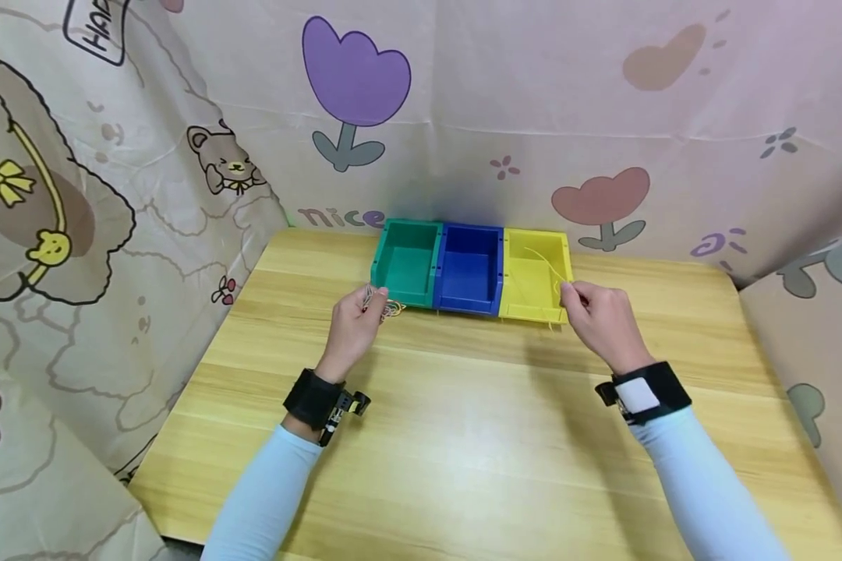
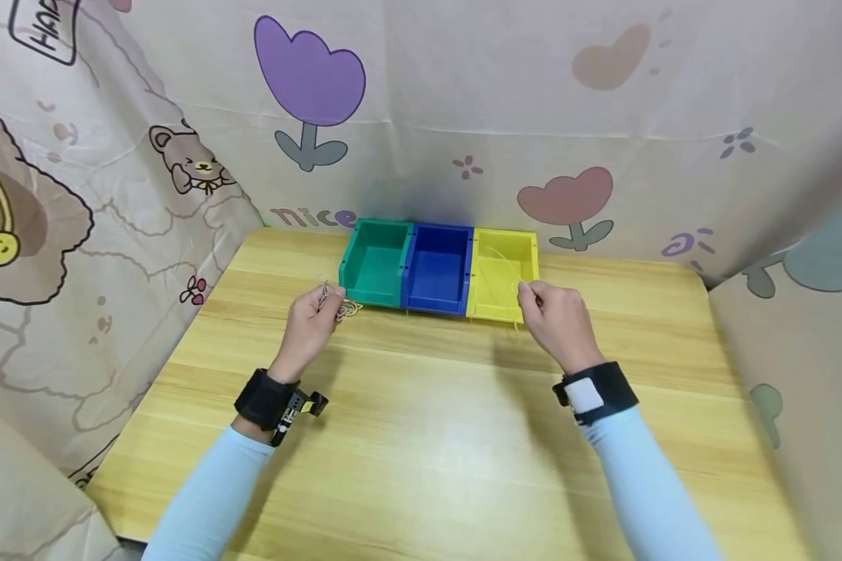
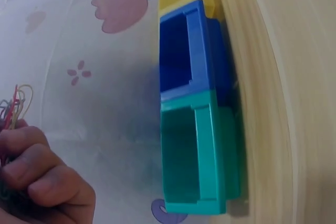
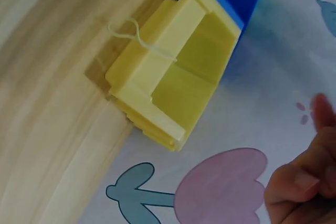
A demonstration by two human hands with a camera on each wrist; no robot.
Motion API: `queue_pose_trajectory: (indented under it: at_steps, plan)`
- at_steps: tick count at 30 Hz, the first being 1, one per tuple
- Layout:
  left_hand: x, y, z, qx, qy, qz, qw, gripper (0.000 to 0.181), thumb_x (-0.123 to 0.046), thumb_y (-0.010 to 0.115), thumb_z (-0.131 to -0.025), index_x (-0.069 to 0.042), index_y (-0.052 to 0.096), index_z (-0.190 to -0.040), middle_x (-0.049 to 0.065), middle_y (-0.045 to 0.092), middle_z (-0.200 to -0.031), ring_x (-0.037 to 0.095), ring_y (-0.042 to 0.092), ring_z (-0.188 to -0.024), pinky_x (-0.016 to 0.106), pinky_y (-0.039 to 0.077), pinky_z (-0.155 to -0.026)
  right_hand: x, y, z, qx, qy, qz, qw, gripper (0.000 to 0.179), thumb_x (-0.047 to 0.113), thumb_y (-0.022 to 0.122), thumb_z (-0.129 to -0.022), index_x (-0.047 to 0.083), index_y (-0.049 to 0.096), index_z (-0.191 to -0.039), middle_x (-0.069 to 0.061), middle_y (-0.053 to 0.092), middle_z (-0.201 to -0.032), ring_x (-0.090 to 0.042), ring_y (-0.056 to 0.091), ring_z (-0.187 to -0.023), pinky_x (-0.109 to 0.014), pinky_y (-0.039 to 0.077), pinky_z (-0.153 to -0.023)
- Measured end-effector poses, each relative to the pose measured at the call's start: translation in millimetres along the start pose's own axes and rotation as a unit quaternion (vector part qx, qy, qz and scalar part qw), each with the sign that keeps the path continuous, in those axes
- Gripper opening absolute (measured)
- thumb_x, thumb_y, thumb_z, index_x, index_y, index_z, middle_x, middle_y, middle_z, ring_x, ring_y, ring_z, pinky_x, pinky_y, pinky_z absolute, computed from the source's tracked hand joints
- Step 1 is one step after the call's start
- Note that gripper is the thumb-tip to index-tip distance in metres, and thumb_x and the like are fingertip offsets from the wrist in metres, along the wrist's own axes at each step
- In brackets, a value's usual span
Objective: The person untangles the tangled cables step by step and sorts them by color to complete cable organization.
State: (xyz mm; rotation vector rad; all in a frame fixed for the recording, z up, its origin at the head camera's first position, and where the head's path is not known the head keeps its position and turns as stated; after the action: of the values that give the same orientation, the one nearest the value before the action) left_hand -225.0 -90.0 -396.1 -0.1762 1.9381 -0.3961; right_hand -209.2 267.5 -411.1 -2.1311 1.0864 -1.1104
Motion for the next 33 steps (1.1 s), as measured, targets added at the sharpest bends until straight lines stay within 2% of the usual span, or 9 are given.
queue_pose_trajectory:
  at_steps: [4, 8, 12, 17, 19, 24, 27, 33]
  plan:
    - [-12.7, 4.5, 5.1, 0.033, 0.009, 0.019, 0.9993, 0.031, -0.016, 0.046, -0.098, -0.003, 0.045, -0.070, 0.004, 0.035, -0.056, 0.019, 0.031, -0.046, 0.028, 0.027, -0.049, -8.1, 9.9, -17.7, 0.011, 0.019, 0.030, 0.9993, 0.044, 0.025, 0.049, -0.095, 0.014, 0.045, -0.053, 0.001, 0.031, -0.042, -0.017, 0.031, -0.035, -0.033, 0.023, -0.037]
    - [-18.6, 11.6, 8.1, 0.054, 0.025, 0.032, 0.9977, 0.028, -0.014, 0.047, -0.098, -0.003, 0.047, -0.072, 0.004, 0.037, -0.057, 0.019, 0.034, -0.048, 0.028, 0.029, -0.050, -16.6, 21.7, -30.0, 0.049, 0.061, 0.057, 0.9953, 0.044, 0.027, 0.047, -0.096, 0.011, 0.048, -0.055, 0.000, 0.031, -0.043, -0.019, 0.033, -0.037, -0.033, 0.024, -0.039]
    - [-22.8, 17.1, 10.2, 0.065, 0.028, 0.032, 0.9970, 0.027, -0.016, 0.047, -0.098, -0.004, 0.049, -0.074, 0.003, 0.040, -0.057, 0.017, 0.035, -0.047, 0.028, 0.029, -0.049, -24.0, 31.8, -37.8, 0.096, 0.106, 0.071, 0.9872, 0.038, 0.027, 0.047, -0.096, 0.007, 0.060, -0.067, -0.002, 0.037, -0.047, -0.020, 0.038, -0.040, -0.033, 0.028, -0.039]
    - [-27.1, 18.2, 10.9, 0.075, 0.027, 0.018, 0.9967, 0.026, -0.015, 0.047, -0.098, -0.003, 0.051, -0.075, 0.003, 0.041, -0.057, 0.017, 0.037, -0.049, 0.029, 0.029, -0.050, -30.3, 41.2, -42.8, 0.130, 0.138, 0.082, 0.9785, 0.033, 0.027, 0.048, -0.096, 0.002, 0.066, -0.083, -0.007, 0.044, -0.054, -0.022, 0.043, -0.045, -0.033, 0.031, -0.038]
    - [-20.2, 21.1, 9.2, 0.079, 0.027, 0.013, 0.9964, 0.025, -0.015, 0.047, -0.098, -0.003, 0.052, -0.076, 0.004, 0.041, -0.057, 0.018, 0.038, -0.049, 0.029, 0.030, -0.051, -33.5, 44.0, -42.9, 0.134, 0.142, 0.089, 0.9768, 0.034, 0.027, 0.048, -0.096, 0.001, 0.067, -0.086, -0.008, 0.047, -0.057, -0.023, 0.045, -0.047, -0.034, 0.032, -0.039]
    - [4.8, 32.2, 5.7, 0.086, 0.030, 0.006, 0.9958, 0.026, -0.023, 0.048, -0.098, -0.009, 0.053, -0.077, 0.003, 0.042, -0.058, 0.019, 0.038, -0.051, 0.031, 0.031, -0.051, -40.7, 49.8, -40.6, 0.137, 0.137, 0.107, 0.9752, 0.035, 0.027, 0.047, -0.096, 0.000, 0.066, -0.086, -0.014, 0.054, -0.065, -0.029, 0.050, -0.057, -0.041, 0.039, -0.043]
    - [7.2, 35.2, 5.3, 0.088, 0.034, 0.002, 0.9955, 0.028, -0.030, 0.048, -0.098, -0.013, 0.052, -0.076, 0.003, 0.042, -0.059, 0.019, 0.039, -0.052, 0.032, 0.031, -0.052, -40.8, 52.4, -39.0, 0.127, 0.129, 0.122, 0.9758, 0.036, 0.029, 0.049, -0.095, -0.001, 0.066, -0.085, -0.017, 0.057, -0.069, -0.031, 0.051, -0.057, -0.045, 0.042, -0.044]
    - [5.1, 35.9, 4.1, 0.093, 0.033, -0.003, 0.9952, 0.032, -0.039, 0.046, -0.097, -0.017, 0.050, -0.075, 0.004, 0.042, -0.060, 0.018, 0.039, -0.053, 0.032, 0.031, -0.052, -28.8, 49.8, -39.7, 0.045, 0.091, 0.178, 0.9788, 0.036, 0.031, 0.056, -0.089, -0.003, 0.066, -0.081, -0.020, 0.058, -0.067, -0.034, 0.051, -0.050, -0.049, 0.044, -0.038]
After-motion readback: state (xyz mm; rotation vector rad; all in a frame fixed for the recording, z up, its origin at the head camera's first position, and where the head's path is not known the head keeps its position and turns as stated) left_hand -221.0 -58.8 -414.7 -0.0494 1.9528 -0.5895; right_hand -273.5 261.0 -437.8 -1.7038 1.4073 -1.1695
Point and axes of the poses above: each hand's wrist, its own z-axis away from the middle knuckle, its own y-axis out of the palm, x = y × z, the point moved 2 cm from there along -z, towards the middle knuckle
